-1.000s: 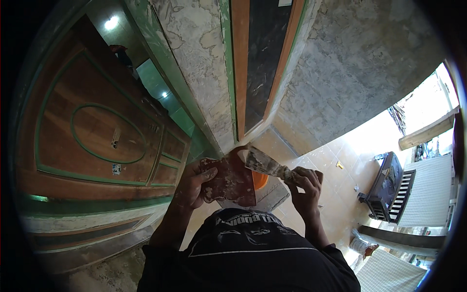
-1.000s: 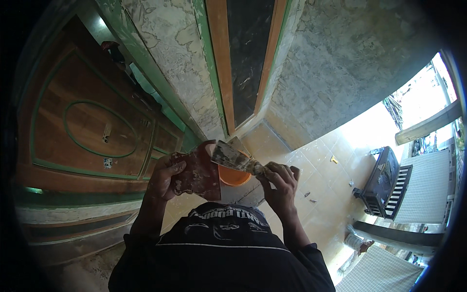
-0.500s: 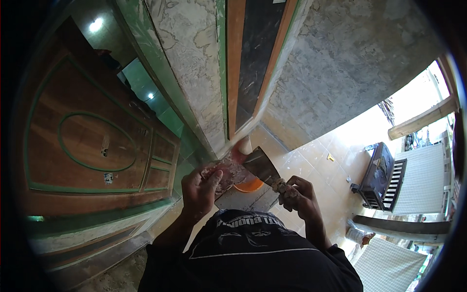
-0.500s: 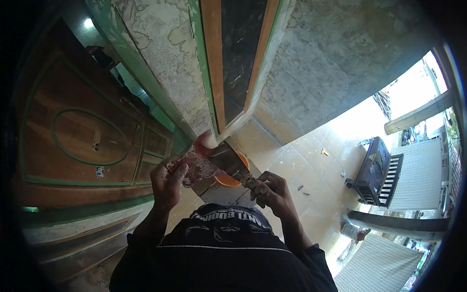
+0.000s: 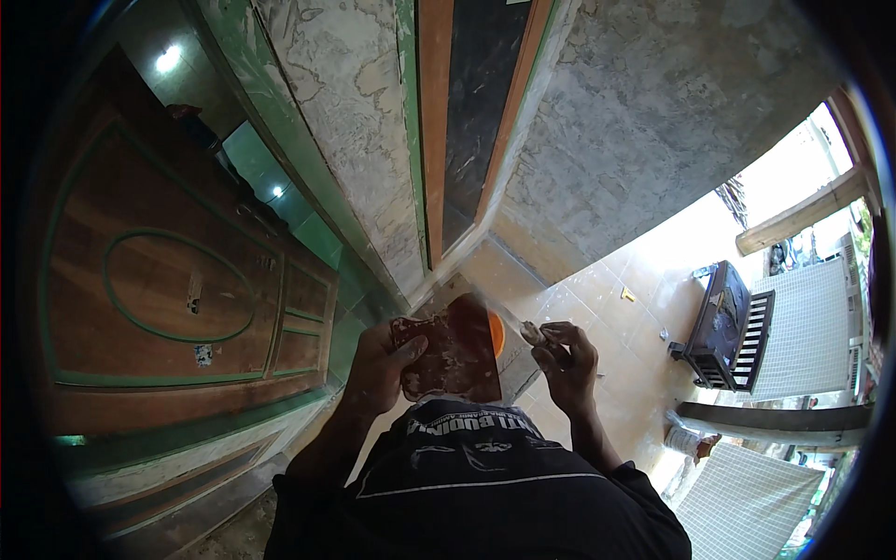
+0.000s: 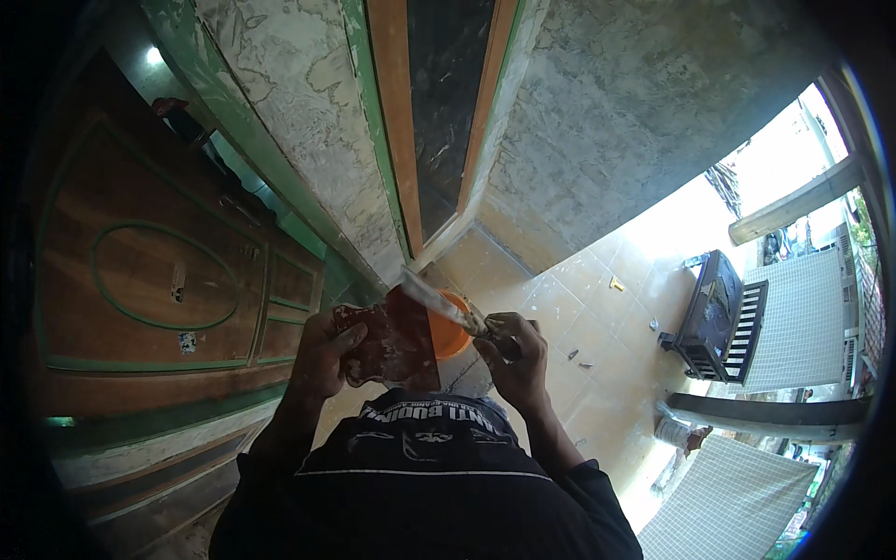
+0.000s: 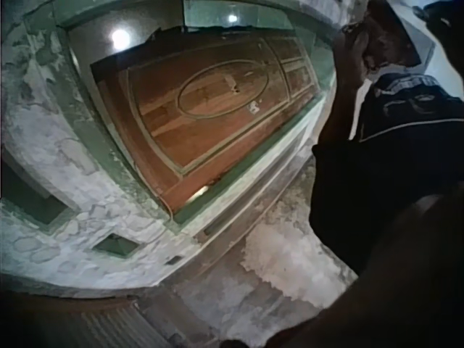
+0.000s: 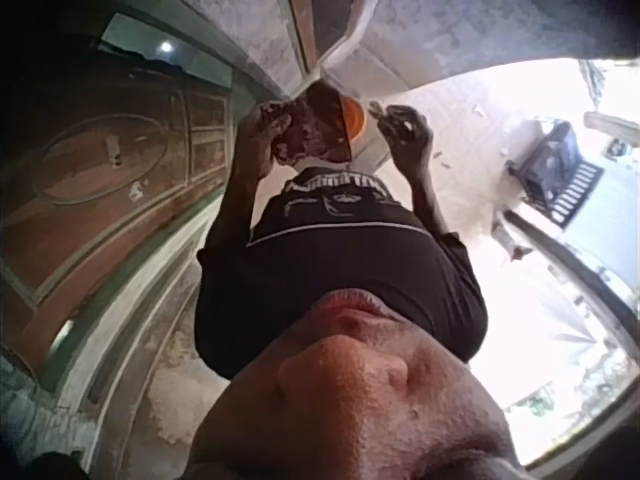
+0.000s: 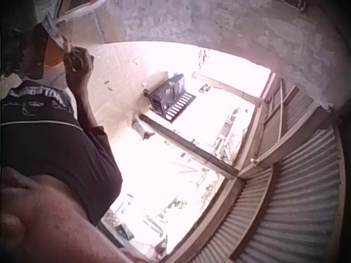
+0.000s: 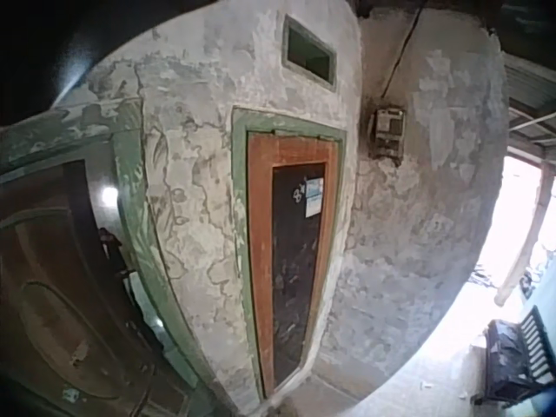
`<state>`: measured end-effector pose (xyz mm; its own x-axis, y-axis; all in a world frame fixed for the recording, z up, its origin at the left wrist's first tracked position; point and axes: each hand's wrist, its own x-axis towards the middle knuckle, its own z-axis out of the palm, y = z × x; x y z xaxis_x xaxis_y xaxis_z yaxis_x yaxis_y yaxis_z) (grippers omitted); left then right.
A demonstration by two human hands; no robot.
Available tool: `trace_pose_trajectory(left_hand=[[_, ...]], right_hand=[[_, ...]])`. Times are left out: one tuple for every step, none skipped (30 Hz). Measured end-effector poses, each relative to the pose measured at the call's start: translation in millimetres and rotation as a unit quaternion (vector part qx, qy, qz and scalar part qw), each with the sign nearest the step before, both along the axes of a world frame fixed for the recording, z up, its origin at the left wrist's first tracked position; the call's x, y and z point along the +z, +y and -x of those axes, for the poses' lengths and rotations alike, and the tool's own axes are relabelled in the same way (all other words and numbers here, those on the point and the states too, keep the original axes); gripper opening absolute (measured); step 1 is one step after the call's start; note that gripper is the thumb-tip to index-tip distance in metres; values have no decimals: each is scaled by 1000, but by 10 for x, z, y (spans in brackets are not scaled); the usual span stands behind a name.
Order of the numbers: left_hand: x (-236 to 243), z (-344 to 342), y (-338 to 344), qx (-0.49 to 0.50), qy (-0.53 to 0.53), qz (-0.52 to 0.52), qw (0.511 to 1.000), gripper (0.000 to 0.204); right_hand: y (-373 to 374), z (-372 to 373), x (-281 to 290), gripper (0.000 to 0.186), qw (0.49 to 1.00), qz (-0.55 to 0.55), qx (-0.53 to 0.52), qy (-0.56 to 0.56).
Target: The person patches a damaged wall by picking up patching compound from a bucket with a putty knife and applying it to the wall surface, followed by smoothing and sanding the area with a red applicator block.
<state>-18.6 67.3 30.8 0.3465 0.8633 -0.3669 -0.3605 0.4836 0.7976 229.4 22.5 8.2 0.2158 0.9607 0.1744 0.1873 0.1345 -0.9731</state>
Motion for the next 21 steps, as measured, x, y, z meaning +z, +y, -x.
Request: trace_pose_trajectory(left_hand=[[-56, 16, 19, 5, -41, 15, 999, 18], [-36, 35, 45, 7, -40, 15, 999, 18], [-7, 51, 83, 9, -55, 26, 998, 18], [12, 68, 102, 10, -69, 36, 997, 18], [22, 87, 117, 10, -66, 35, 997, 18], [27, 105, 132, 12, -74, 26, 997, 18], [31, 128, 151, 13, -82, 18, 996, 19], [24, 167, 179, 11, -79, 20, 997, 19], [14, 220, 217, -8, -122, 9, 993, 18], [13, 251, 242, -27, -164, -2, 986, 18], [18, 231, 245, -30, -161, -1, 986, 18], [27, 185, 244, 27, -111, -31, 993, 18], [38, 145, 244, 84, -60, -62, 993, 18], [62, 106, 246, 81, -60, -63, 993, 18], [98, 72, 245, 95, -35, -80, 992, 17], [119, 56, 248, 110, -10, -98, 989, 17], [117, 42, 246, 105, -11, -100, 989, 17], [112, 33, 228, 108, 7, -120, 987, 17], [108, 27, 214, 112, 25, -140, 984, 17], [117, 13, 221, 105, 21, -139, 984, 17], [150, 9, 225, 89, 46, -158, 982, 17]], right_hand=[[12, -24, 4, 21, 985, -52, -10, -162], [14, -41, 12, 22, 942, -102, -20, -319], [-1, -46, 23, 22, 943, -101, -18, -317], [-28, -47, 40, 26, 929, -107, -25, -353], [-42, -47, 58, 31, 914, -113, -35, -387], [-53, -55, 84, 31, 915, -114, -35, -384], [-66, -68, 119, 29, 913, -109, -44, -391], [-90, -84, 153, 28, 910, -101, -55, -399], [-107, -95, 189, 28, 909, -87, -61, -403], [-121, -114, 180, 28, 910, -84, -64, -401], [-144, -136, 167, 25, 926, -74, -79, -361], [-172, -138, 152, 23, 941, -63, -94, -320], [-233, -37, 100, 20, 986, 6, -140, -87], [-263, -75, 110, 20, 986, 6, -143, -87], [-299, -150, 145, 22, 995, 63, -46, 58], [-326, -186, 199, 26, 971, 118, 53, 200], [-303, -147, 359, 32, 969, 148, 90, 176], [-309, -151, 293, 31, 959, 174, 111, 192], [-300, -140, 287, 32, 950, 207, 116, 203], [-288, -130, 289, 32, 940, 240, 118, 213], [-286, -127, 265, 32, 941, 239, 112, 211]])
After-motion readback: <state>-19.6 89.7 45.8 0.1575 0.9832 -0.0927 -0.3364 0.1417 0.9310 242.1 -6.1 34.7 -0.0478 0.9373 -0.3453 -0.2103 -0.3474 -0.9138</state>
